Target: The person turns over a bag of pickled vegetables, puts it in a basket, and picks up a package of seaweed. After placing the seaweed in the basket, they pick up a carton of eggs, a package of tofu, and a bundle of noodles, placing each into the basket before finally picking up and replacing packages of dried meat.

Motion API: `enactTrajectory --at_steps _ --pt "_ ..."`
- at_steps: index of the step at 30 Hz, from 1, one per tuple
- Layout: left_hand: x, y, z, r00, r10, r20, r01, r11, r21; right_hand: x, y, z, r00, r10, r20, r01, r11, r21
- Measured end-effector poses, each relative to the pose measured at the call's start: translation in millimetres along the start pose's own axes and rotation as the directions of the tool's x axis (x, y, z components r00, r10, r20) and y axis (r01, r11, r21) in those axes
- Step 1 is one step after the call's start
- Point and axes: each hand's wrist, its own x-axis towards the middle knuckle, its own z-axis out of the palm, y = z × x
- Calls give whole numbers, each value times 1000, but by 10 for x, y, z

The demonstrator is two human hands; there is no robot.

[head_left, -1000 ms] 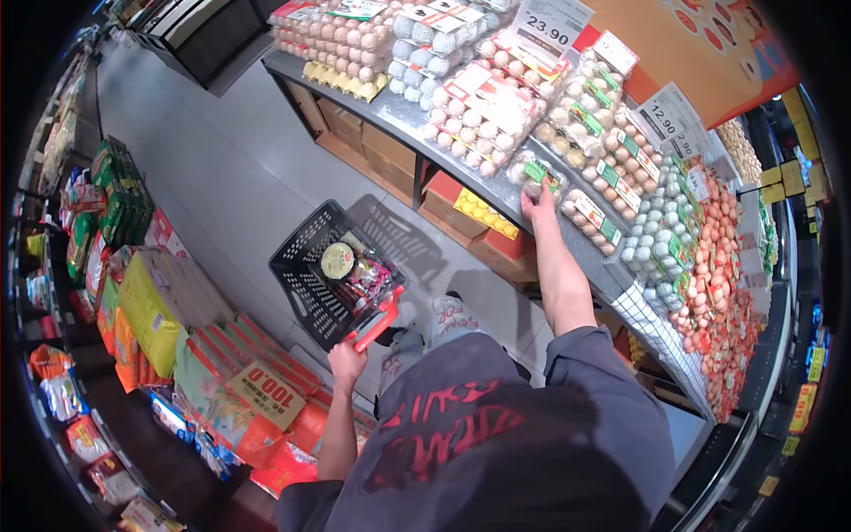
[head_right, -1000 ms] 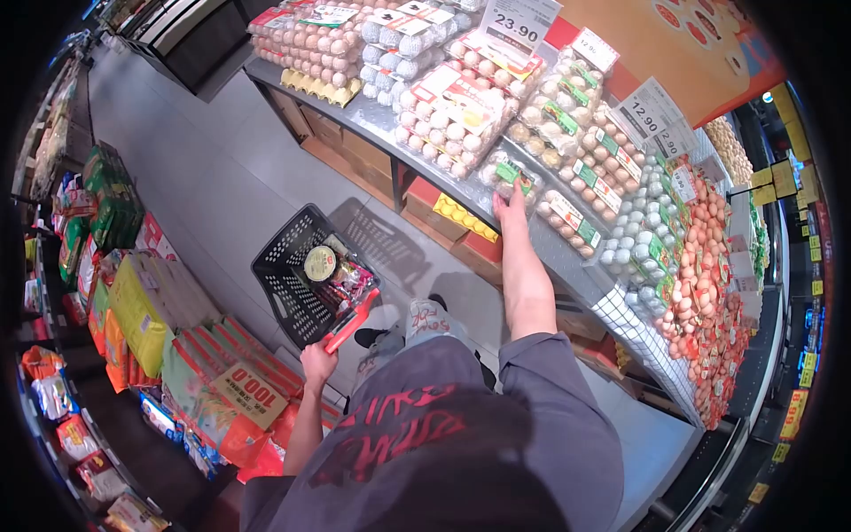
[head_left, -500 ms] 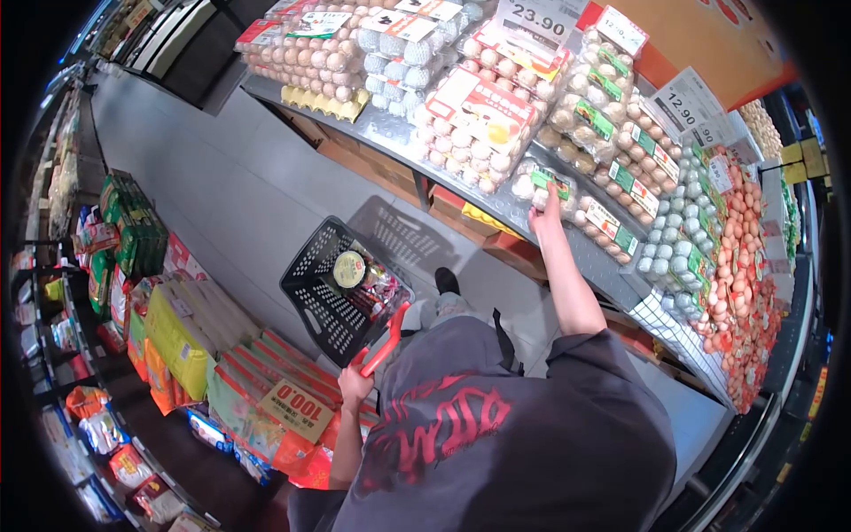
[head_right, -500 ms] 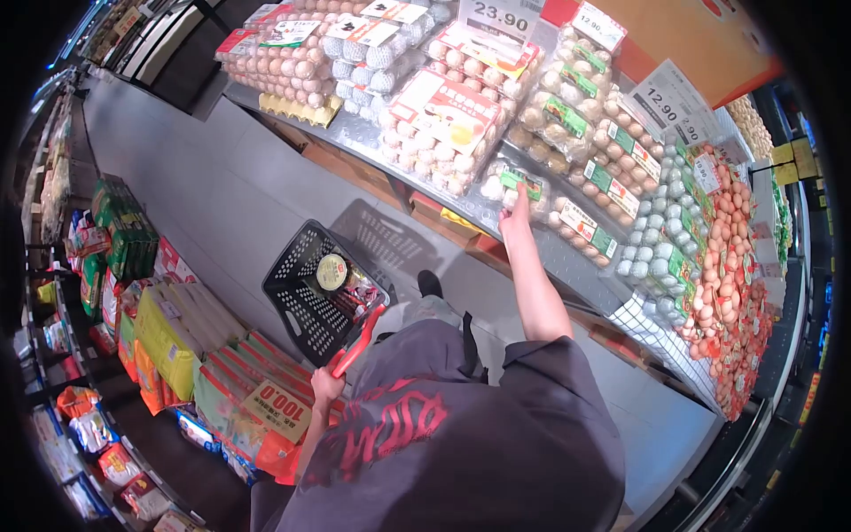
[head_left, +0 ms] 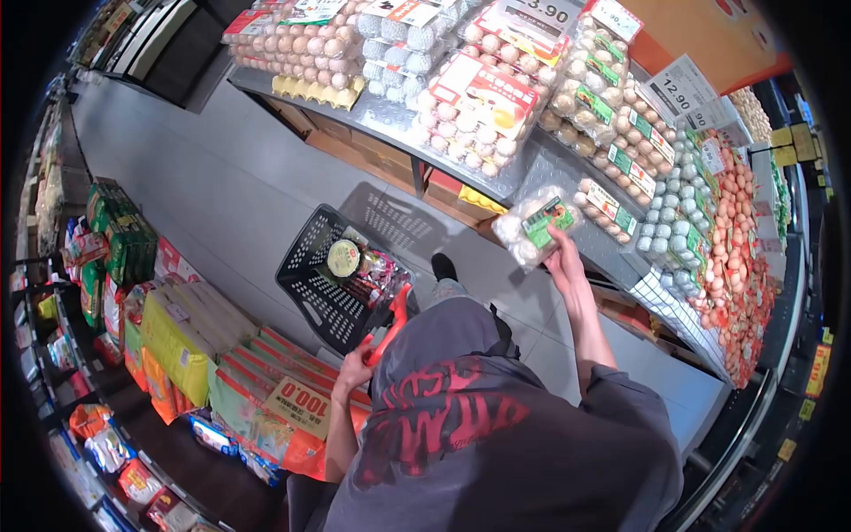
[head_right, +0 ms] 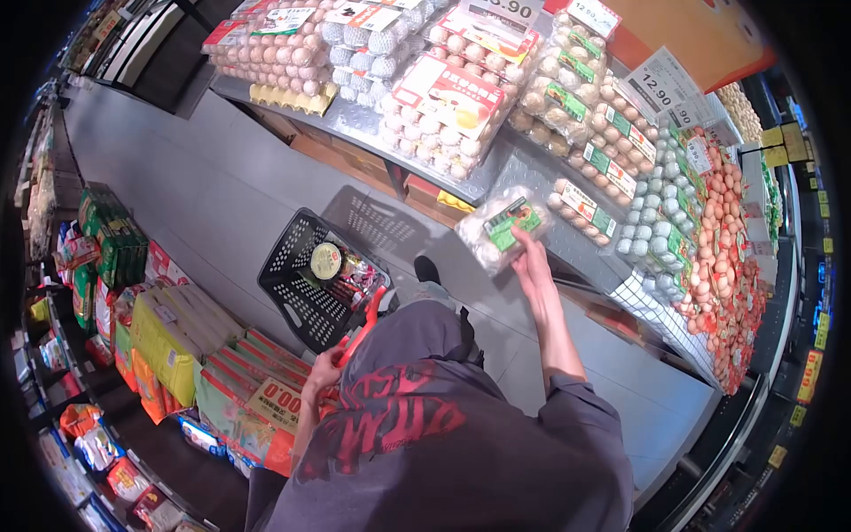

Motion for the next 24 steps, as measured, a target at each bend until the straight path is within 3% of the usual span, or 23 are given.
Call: enactTrajectory --at_steps 2,3,4,5,6,7,9,10,11,13,14,15,17,19,20,21,22,23,24 --pt "-100 329 -273 991 136 -20 -137 969 -207 -393 -87 275 990 -12 143 51 961 -271" --pt "-138 510 -398 985 160 -57 -170 949 -267 -514 -110 426 989 -2 149 45 959 -280" --pt "-166 741 -518 971 224 -87 -240 912 -333 -609 -102 595 962 46 270 47 943 -328" --pt "-230 1024 -670 979 199 -42 -195 859 -474 -693 -91 797 917 101 386 55 926 -373" --pt "-228 1231 -794 935 352 -45 -325 796 -512 -775 -72 1076 861 185 473 -8 936 -352" --pt "-236 1456 -903 875 484 -14 -361 633 -684 -835 -35 1333 849 213 484 -25 930 -366" --pt "-309 1830 -1045 785 619 -15 -295 353 -888 -888 158 1770 690 415 594 -90 862 -498" --pt "-293 1788 -1008 756 652 -52 -283 254 -925 -852 287 1929 602 446 662 -28 841 -541" --pt "-302 1809 -1006 728 675 -121 -308 164 -937 -941 329 2211 562 462 686 131 769 -626" --pt "-442 1807 -971 868 441 -228 -228 -54 -972 -900 461 2512 472 500 726 397 615 -681" --pt "-581 1884 -1065 938 271 -215 -197 -95 -976 -917 499 2678 459 489 742 365 658 -659" --pt "-687 1936 -1158 938 257 -232 -212 -105 -972 -986 544 2843 451 478 754 325 699 -637" --pt "-842 1974 -1289 933 183 -308 -322 52 -945 -1054 537 3130 393 566 724 278 678 -681" --pt "-980 2018 -1343 908 134 -398 -400 -12 -916 -1285 472 3383 426 435 793 425 678 -600" --pt "-1032 2016 -1354 876 93 -474 -471 -50 -880 -1321 414 3484 391 437 810 419 699 -580" --pt "-1060 2001 -1369 836 48 -547 -542 -85 -836 -1310 371 3551 355 441 824 412 718 -561" --pt "-1084 1966 -1387 828 33 -560 -549 -157 -821 -1286 390 3542 390 460 798 298 757 -582" --pt "-1114 1935 -1389 818 14 -575 -565 -165 -808 -1309 453 3554 370 478 796 302 749 -590" --pt "-1135 1909 -1394 795 -19 -606 -601 -154 -784 -1341 518 3560 357 400 844 235 836 -496"
